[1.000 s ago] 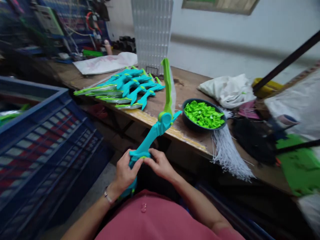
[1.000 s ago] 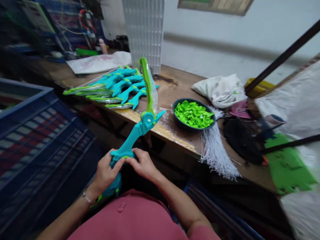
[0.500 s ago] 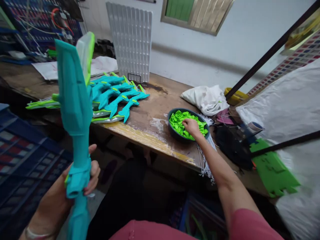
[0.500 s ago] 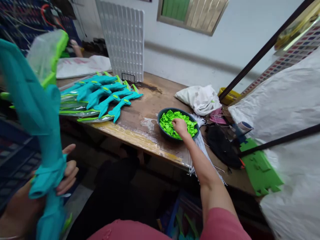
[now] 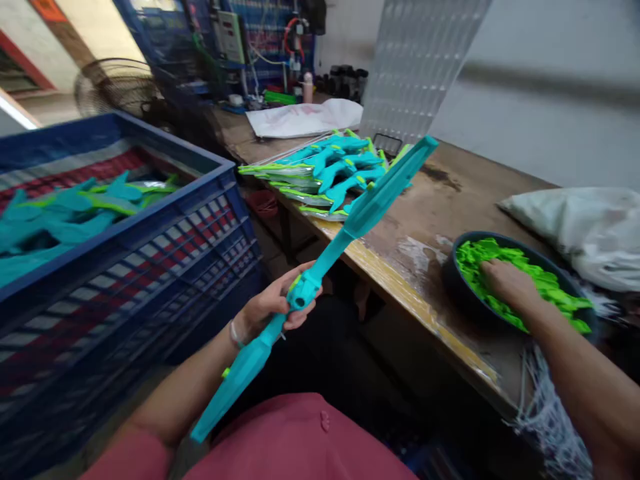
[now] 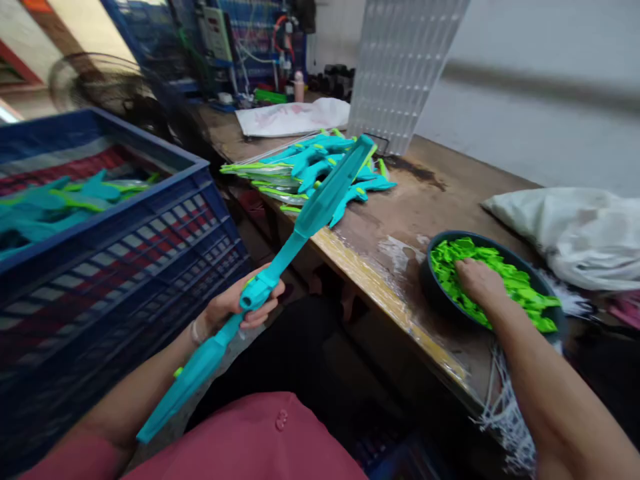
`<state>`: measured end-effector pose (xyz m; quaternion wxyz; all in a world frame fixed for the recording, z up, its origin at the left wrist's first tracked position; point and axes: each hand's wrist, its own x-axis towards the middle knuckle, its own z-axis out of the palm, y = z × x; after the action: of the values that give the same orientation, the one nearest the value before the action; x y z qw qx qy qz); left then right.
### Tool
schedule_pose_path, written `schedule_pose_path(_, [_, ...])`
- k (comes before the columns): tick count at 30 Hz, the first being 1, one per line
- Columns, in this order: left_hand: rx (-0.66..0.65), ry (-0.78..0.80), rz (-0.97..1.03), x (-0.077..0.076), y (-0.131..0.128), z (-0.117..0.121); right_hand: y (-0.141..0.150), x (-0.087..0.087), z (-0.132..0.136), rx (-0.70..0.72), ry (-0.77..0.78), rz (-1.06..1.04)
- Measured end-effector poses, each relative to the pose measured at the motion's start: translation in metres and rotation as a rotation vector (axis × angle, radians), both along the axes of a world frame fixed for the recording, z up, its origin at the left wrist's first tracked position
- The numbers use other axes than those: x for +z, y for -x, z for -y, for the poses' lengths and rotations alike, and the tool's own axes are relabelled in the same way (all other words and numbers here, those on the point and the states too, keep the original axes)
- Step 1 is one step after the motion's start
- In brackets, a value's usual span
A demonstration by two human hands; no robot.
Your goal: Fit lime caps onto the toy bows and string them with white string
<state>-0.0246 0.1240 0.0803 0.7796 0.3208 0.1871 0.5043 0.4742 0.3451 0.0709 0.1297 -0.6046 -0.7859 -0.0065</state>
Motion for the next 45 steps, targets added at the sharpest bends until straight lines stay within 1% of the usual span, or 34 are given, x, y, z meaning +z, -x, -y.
schedule_pose_path(1, [0.005,-0.011,0.034,0.000,0.000,0.004,0.000,0.002,0.005,-0.008,-0.007,0.012])
schedule_pose_path(3, [0.034,-0.015,0.080,-0.001,-0.001,0.011,0.003,0.007,0.019,-0.078,-0.055,0.055])
schedule_pose_path(6, [0.055,0.018,0.102,-0.001,-0.002,0.018,0.015,0.017,0.040,-0.201,-0.239,0.045])
schedule_pose_path(8, [0.042,0.029,0.105,-0.002,-0.003,0.020,0.026,0.022,0.050,-0.240,-0.287,-0.025])
schedule_pose_path(10, [0.019,0.030,0.111,-0.002,-0.004,0.022,0.037,0.024,0.057,-0.265,-0.251,-0.094])
schedule_pose_path(11, [0.005,0.032,0.112,-0.003,-0.004,0.023,0.044,0.024,0.061,-0.266,-0.241,-0.158])
schedule_pose_path(13, [-0.030,0.051,0.110,-0.003,-0.006,0.024,0.064,0.022,0.076,-0.240,-0.287,-0.343])
schedule_pose_path(15, [-0.078,0.088,0.100,-0.005,-0.010,0.025,0.096,0.021,0.103,-0.165,-0.352,-0.550])
schedule_pose_path(16, [-0.100,0.111,0.095,-0.006,-0.012,0.024,0.117,0.022,0.122,-0.125,-0.344,-0.588])
schedule_pose_path(17, [-0.116,0.135,0.092,-0.008,-0.015,0.024,0.139,0.023,0.144,-0.045,-0.302,-0.634])
schedule_pose_path(18, [-0.127,0.157,0.089,-0.009,-0.018,0.024,0.163,0.026,0.166,0.075,-0.277,-0.757])
schedule_pose_path(19, [-0.134,0.178,0.086,-0.011,-0.021,0.023,0.186,0.029,0.187,0.201,-0.232,-0.831])
schedule_pose_path(21, [-0.139,0.206,0.082,-0.015,-0.028,0.024,0.227,0.034,0.224,0.422,-0.232,-0.896])
schedule_pose_path(22, [-0.141,0.213,0.079,-0.016,-0.030,0.025,0.243,0.035,0.237,0.486,-0.254,-0.892])
schedule_pose_path(24, [-0.148,0.213,0.072,-0.018,-0.034,0.028,0.262,0.034,0.251,0.533,-0.300,-0.889])
schedule_pose_path(26, [-0.156,0.193,0.060,-0.018,-0.035,0.032,0.270,0.029,0.255,0.512,-0.308,-0.907])
schedule_pose_path(30, [-0.168,0.136,0.036,-0.015,-0.037,0.037,0.271,0.018,0.252,0.472,-0.295,-0.944])
schedule_pose_path(33, [-0.186,0.125,0.060,-0.015,-0.040,0.037,0.274,0.014,0.253,0.474,-0.310,-0.932])
schedule_pose_path(37, [-0.228,0.146,0.110,-0.022,-0.043,0.036,0.277,0.012,0.254,0.457,-0.342,-0.897])
schedule_pose_path(41, [-0.220,0.166,0.095,-0.025,-0.042,0.035,0.279,0.013,0.254,0.437,-0.380,-0.838])
schedule_pose_path(43, [-0.210,0.168,0.065,-0.024,-0.041,0.035,0.278,0.015,0.251,0.460,-0.367,-0.794])
schedule_pose_path(45, [-0.206,0.168,0.031,-0.023,-0.039,0.036,0.276,0.018,0.246,0.519,-0.325,-0.736])
